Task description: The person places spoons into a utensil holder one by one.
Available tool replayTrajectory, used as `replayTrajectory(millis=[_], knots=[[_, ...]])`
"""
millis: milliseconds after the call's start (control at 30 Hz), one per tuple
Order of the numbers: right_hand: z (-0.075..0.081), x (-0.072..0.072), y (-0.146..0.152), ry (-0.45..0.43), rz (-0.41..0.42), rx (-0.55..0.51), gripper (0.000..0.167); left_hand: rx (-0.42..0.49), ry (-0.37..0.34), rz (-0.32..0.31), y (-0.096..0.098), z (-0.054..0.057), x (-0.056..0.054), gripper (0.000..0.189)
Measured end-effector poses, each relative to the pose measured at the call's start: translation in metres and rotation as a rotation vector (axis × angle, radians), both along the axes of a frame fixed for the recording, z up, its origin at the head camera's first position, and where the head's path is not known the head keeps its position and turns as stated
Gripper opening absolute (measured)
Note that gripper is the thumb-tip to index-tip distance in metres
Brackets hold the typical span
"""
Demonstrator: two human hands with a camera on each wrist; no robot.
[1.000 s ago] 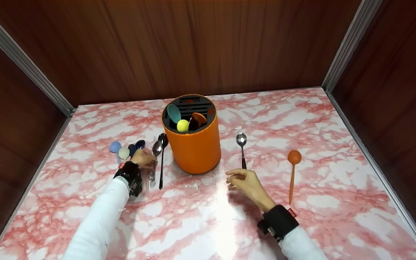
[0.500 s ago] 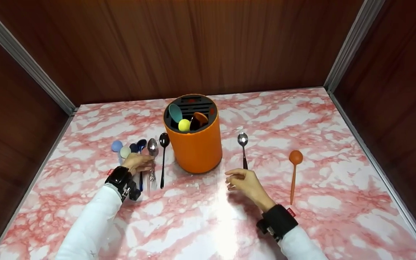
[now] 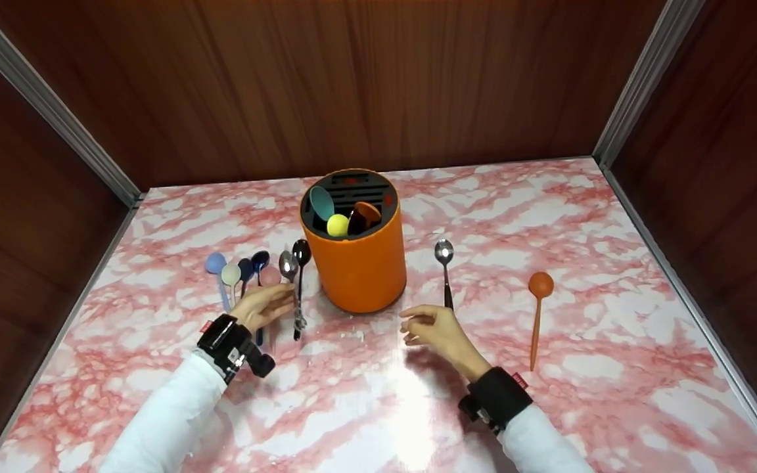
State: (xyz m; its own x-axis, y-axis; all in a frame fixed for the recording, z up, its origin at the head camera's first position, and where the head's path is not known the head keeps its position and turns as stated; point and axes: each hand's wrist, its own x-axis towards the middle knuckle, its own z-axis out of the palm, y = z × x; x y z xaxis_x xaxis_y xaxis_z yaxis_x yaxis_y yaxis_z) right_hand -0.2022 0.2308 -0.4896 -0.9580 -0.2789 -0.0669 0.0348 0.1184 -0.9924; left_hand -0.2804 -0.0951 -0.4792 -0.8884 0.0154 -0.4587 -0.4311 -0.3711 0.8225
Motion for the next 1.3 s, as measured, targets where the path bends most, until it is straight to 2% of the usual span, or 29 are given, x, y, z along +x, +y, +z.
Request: replayTrajectory(millis=[100,233,400,733,833,967,1067,1300], knots=[[-0.001,-0.001,-0.005,-0.001,0.023,-0.01,0.035,0.015,0.012,-0.002,0.008,0.002,0.006,0.008],[-0.002,-0.004,-0.015,0.01,0.055,-0.008,0.035,0.04,0.04,-0.003,0.016,-0.001,0.012,0.008],[-0.003,-0.005,-0.028,-0.016,0.102,0.054,0.036,0.054,0.064,-0.013,0.025,-0.007,0.02,0.01],[-0.009,-0.002,-0.058,-0.025,0.229,0.068,0.034,0.078,0.058,-0.058,0.043,-0.009,0.038,0.013],[-0.01,0.001,-0.062,-0.07,0.24,0.033,0.035,0.089,0.082,-0.068,0.048,-0.01,0.042,0.013],[-0.012,0.004,-0.064,-0.149,0.246,-0.063,0.038,0.077,0.102,-0.086,0.053,-0.009,0.047,0.008],[-0.014,0.004,-0.065,-0.193,0.253,-0.128,0.038,0.057,0.105,-0.096,0.057,-0.008,0.051,0.012],[-0.016,0.005,-0.068,-0.214,0.267,-0.181,0.039,0.032,0.099,-0.076,0.063,-0.006,0.059,0.013]])
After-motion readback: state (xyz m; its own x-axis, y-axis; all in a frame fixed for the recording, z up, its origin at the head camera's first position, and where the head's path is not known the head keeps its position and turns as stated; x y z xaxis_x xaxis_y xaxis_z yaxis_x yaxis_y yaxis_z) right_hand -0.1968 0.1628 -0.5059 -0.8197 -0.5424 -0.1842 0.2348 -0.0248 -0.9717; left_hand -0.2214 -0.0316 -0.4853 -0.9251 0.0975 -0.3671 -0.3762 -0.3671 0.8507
